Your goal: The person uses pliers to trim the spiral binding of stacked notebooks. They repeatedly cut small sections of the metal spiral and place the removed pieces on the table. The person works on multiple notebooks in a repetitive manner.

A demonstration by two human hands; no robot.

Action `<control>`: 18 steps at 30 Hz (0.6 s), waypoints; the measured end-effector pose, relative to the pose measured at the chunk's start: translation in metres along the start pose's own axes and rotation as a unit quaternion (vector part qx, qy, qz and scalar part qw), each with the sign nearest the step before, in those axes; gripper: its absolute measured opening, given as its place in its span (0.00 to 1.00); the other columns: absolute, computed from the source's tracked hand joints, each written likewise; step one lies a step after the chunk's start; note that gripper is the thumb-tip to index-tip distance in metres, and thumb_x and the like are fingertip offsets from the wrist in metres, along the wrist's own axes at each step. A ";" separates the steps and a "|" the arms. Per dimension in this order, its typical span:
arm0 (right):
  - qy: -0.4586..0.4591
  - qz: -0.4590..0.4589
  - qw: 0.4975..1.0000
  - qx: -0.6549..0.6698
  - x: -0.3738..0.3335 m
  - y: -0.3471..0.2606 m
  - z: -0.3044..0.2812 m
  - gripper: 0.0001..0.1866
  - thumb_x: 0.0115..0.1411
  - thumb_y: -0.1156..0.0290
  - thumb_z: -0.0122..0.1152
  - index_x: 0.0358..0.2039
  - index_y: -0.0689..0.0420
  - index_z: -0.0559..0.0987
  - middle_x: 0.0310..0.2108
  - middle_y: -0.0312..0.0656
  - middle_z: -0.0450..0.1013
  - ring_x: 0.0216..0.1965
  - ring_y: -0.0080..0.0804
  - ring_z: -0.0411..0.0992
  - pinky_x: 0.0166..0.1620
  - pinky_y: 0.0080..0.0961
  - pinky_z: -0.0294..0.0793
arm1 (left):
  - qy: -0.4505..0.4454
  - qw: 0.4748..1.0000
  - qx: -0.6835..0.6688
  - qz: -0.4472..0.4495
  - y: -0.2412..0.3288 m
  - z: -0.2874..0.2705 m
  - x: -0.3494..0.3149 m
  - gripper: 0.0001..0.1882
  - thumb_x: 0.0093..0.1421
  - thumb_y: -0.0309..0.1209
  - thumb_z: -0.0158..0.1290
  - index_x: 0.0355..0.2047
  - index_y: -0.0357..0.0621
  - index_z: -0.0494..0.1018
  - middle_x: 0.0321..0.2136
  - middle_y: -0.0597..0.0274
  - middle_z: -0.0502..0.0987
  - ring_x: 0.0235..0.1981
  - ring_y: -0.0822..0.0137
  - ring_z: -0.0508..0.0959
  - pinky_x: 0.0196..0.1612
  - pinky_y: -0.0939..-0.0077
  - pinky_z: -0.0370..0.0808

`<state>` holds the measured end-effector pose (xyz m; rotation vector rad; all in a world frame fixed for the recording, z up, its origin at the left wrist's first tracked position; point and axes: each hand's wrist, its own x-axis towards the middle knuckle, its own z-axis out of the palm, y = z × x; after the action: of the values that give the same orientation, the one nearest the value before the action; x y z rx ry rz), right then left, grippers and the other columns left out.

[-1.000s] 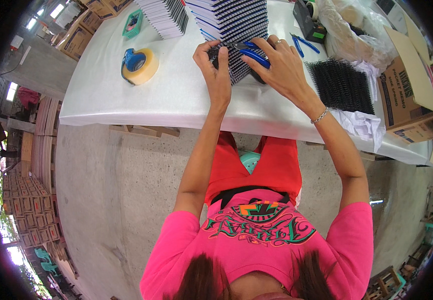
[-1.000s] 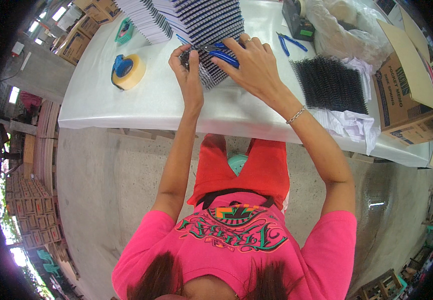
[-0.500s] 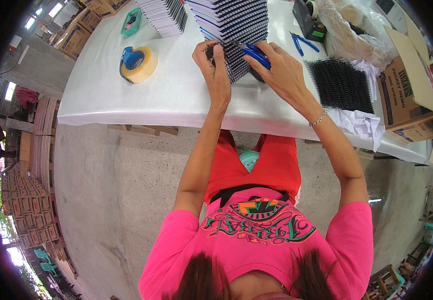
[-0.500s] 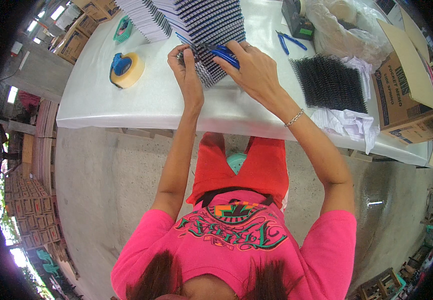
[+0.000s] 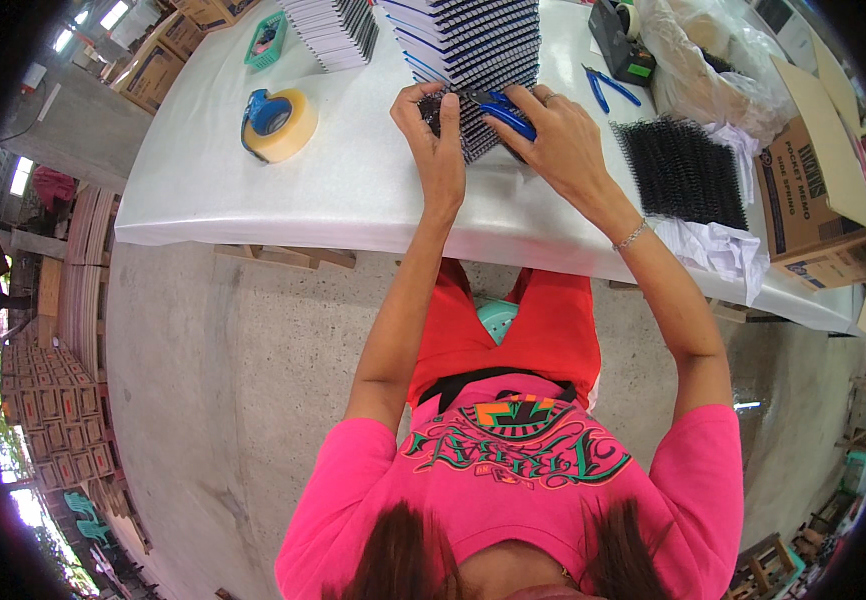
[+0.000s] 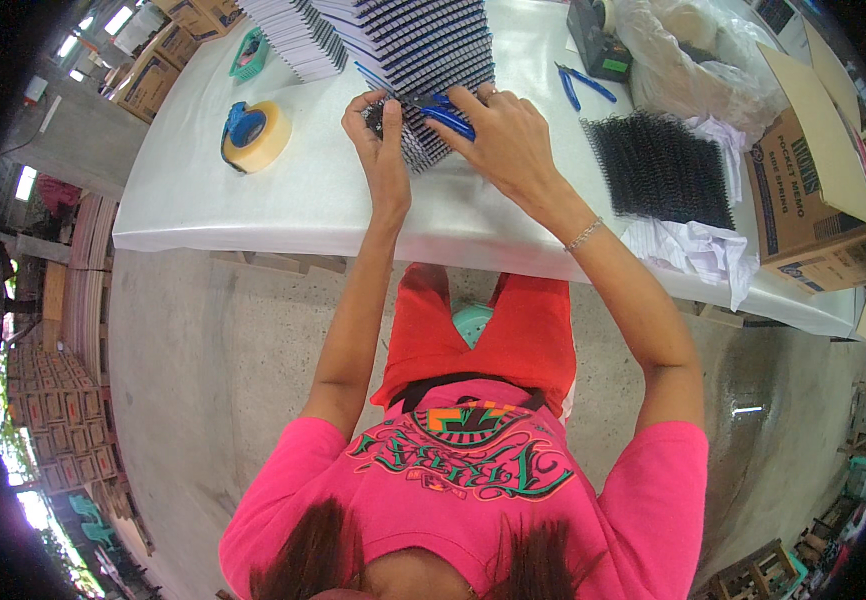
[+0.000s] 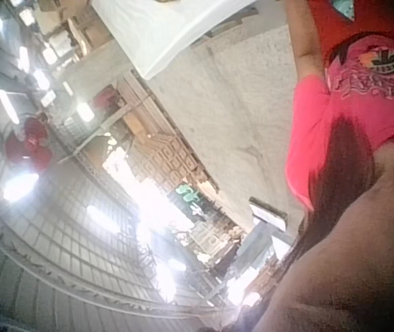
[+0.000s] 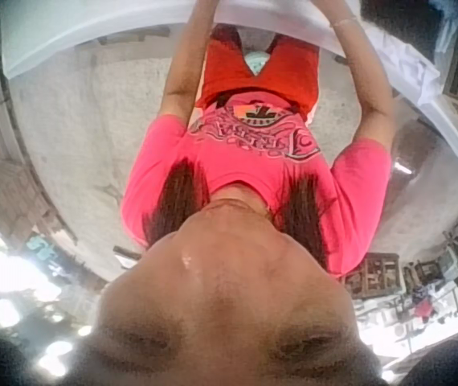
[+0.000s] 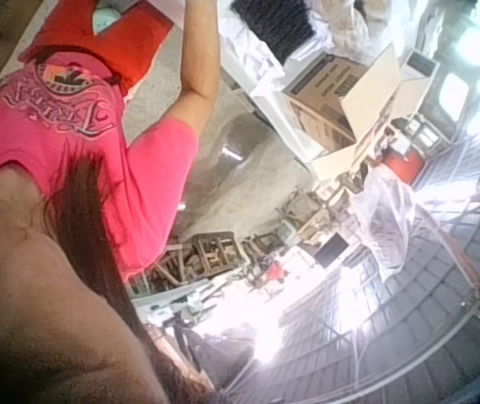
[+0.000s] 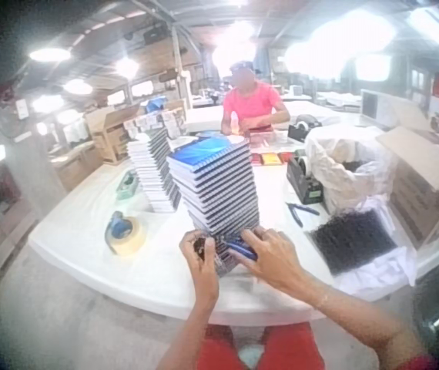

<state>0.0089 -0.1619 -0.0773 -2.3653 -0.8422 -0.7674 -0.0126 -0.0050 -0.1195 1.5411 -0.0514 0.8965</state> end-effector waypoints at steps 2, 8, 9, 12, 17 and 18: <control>-0.039 0.033 0.998 0.025 -0.002 -0.001 0.001 0.21 0.63 0.47 0.61 0.41 0.53 0.79 0.30 0.46 0.78 0.29 0.45 0.78 0.32 0.39 0.76 | -0.004 1.000 0.002 0.003 0.002 0.001 -0.001 0.17 0.72 0.39 0.48 0.51 0.39 0.65 0.50 0.55 0.62 0.55 0.62 0.62 0.62 0.64 0.57; -0.046 0.071 0.996 0.043 -0.008 -0.006 -0.009 0.21 0.63 0.47 0.61 0.41 0.54 0.79 0.30 0.46 0.78 0.29 0.45 0.79 0.32 0.38 0.77 | 0.018 1.000 0.025 -0.006 0.000 0.000 0.000 0.18 0.74 0.40 0.45 0.54 0.39 0.65 0.48 0.59 0.62 0.50 0.69 0.64 0.58 0.72 0.62; -0.028 0.051 0.998 0.027 -0.009 -0.004 -0.009 0.22 0.63 0.47 0.62 0.43 0.54 0.79 0.32 0.46 0.78 0.31 0.44 0.78 0.34 0.38 0.76 | 0.019 0.999 -0.031 -0.030 -0.001 0.000 0.000 0.18 0.73 0.40 0.46 0.54 0.39 0.64 0.49 0.58 0.62 0.52 0.68 0.64 0.59 0.70 0.61; 0.012 0.005 1.000 -0.013 -0.011 0.001 -0.005 0.26 0.62 0.45 0.62 0.47 0.55 0.80 0.36 0.48 0.77 0.35 0.42 0.75 0.39 0.39 0.72 | 0.025 0.989 -0.127 -0.069 -0.002 0.003 -0.002 0.19 0.73 0.40 0.47 0.55 0.40 0.63 0.50 0.56 0.61 0.54 0.66 0.63 0.61 0.65 0.59; -0.002 0.003 1.000 -0.020 -0.010 0.004 0.002 0.29 0.61 0.43 0.62 0.50 0.54 0.80 0.39 0.49 0.76 0.39 0.41 0.72 0.42 0.38 0.66 | 0.007 0.999 -0.027 -0.040 0.001 0.002 -0.009 0.19 0.72 0.40 0.48 0.55 0.40 0.63 0.51 0.56 0.61 0.54 0.64 0.62 0.62 0.64 0.58; 0.004 -0.003 1.000 -0.020 -0.010 0.004 0.003 0.28 0.61 0.43 0.63 0.50 0.53 0.80 0.39 0.49 0.76 0.39 0.41 0.72 0.42 0.37 0.66 | 0.004 0.999 -0.008 -0.035 0.002 0.001 -0.009 0.19 0.71 0.40 0.48 0.54 0.40 0.63 0.51 0.56 0.61 0.55 0.64 0.62 0.62 0.64 0.58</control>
<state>0.0060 -0.1664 -0.0863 -2.3940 -0.8375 -0.8035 -0.0194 -0.0106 -0.1232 1.5145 0.0016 0.8456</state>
